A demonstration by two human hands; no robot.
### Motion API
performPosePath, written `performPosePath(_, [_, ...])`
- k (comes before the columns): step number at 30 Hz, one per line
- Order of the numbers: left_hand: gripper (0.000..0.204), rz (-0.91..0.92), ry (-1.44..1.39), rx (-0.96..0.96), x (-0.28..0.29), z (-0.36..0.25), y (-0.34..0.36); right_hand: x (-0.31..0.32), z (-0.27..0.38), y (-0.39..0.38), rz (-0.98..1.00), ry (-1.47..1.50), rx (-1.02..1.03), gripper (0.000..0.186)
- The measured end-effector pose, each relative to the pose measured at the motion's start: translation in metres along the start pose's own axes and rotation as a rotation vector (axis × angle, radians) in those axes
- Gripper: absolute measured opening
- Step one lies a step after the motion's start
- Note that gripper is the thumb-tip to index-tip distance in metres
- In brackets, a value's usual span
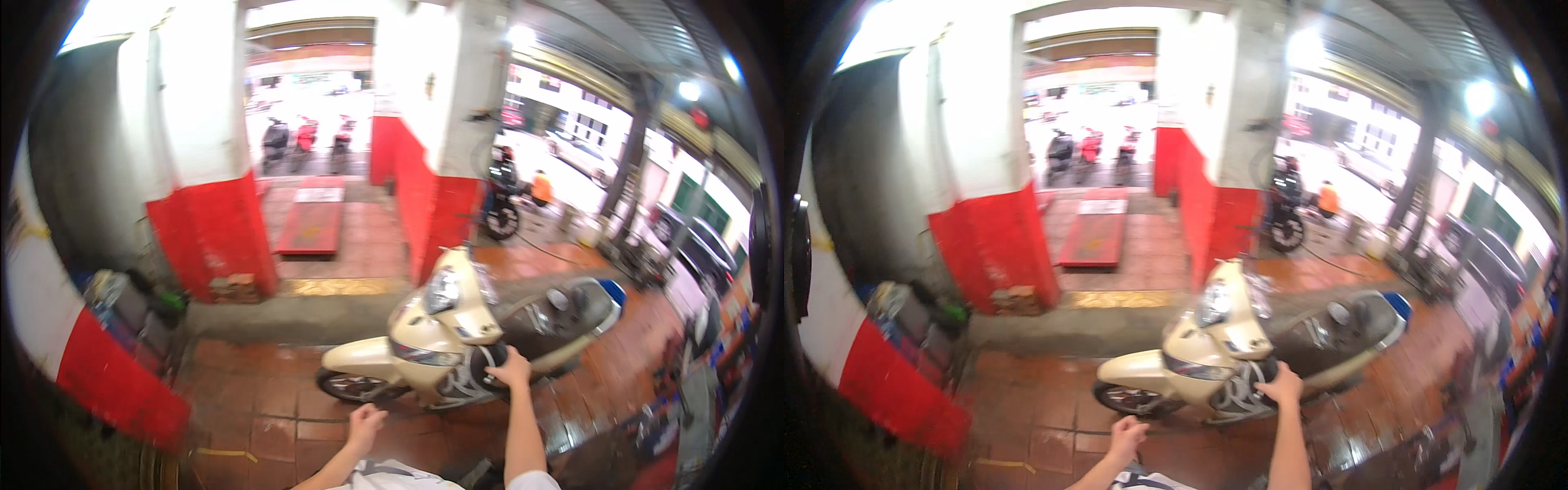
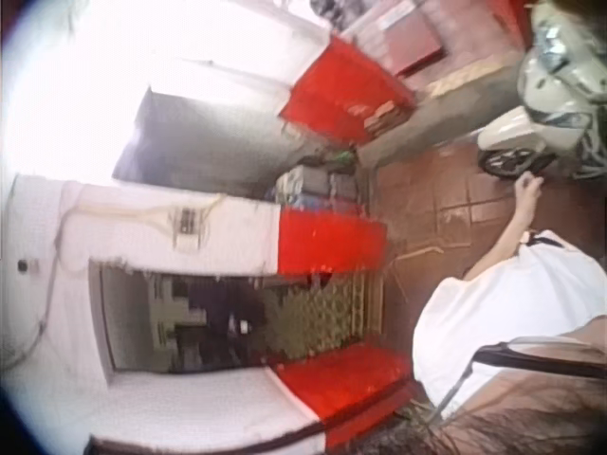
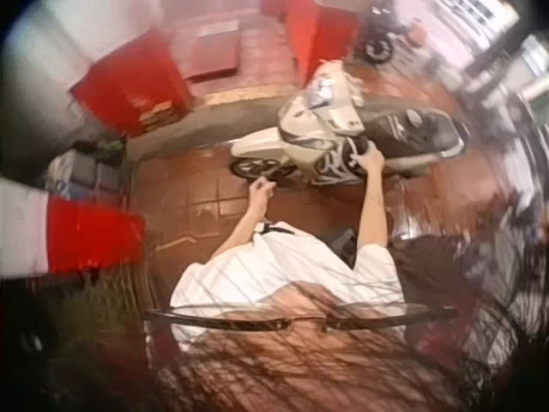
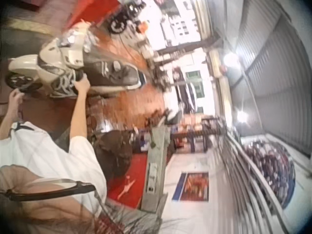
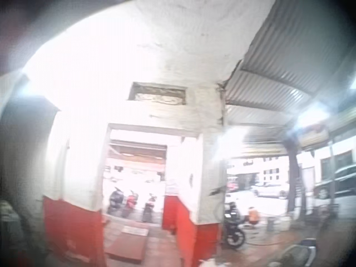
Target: The person adjusts the side mirrors of a scooter by hand and using a wrench, turning the mirror housings and tightening the mounting nuts on the handlebars.
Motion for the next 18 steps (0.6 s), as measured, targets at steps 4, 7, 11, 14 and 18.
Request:
performPosePath(4, [0.044, 0.056, -0.154, 0.033, -0.005, 0.005, 0.002, -0.006, -0.004, 0.008, 0.053, 0.001, -0.036, 0.081])
performPosePath(7, [0.042, 0.063, -0.115, 0.073, -0.015, 0.009, 0.001, -0.012, -0.008, 0.007, 0.040, 0.026, -0.035, 0.080])
performPosePath(11, [0.039, 0.135, -0.103, 0.098, -0.038, 0.014, 0.001, -0.011, -0.009, 0.006, 0.067, -0.004, -0.056, 0.080])
performPosePath(14, [0.039, 0.170, -0.058, 0.115, -0.048, 0.019, 0.004, -0.008, -0.016, 0.004, 0.076, 0.026, -0.073, 0.080])
performPosePath(18, [0.042, 0.148, -0.021, 0.137, -0.042, 0.022, 0.016, -0.016, -0.017, 0.011, 0.096, 0.066, -0.039, 0.079])
Point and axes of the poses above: each hand's wrist, its own y-axis towards the middle knuckle, its own x-axis out of the back of the hand, z = x × y, the point moved 10 cm from there along y, towards the middle knuckle, and after that the axes turned 4 degrees about y, right-handed, at the moved point
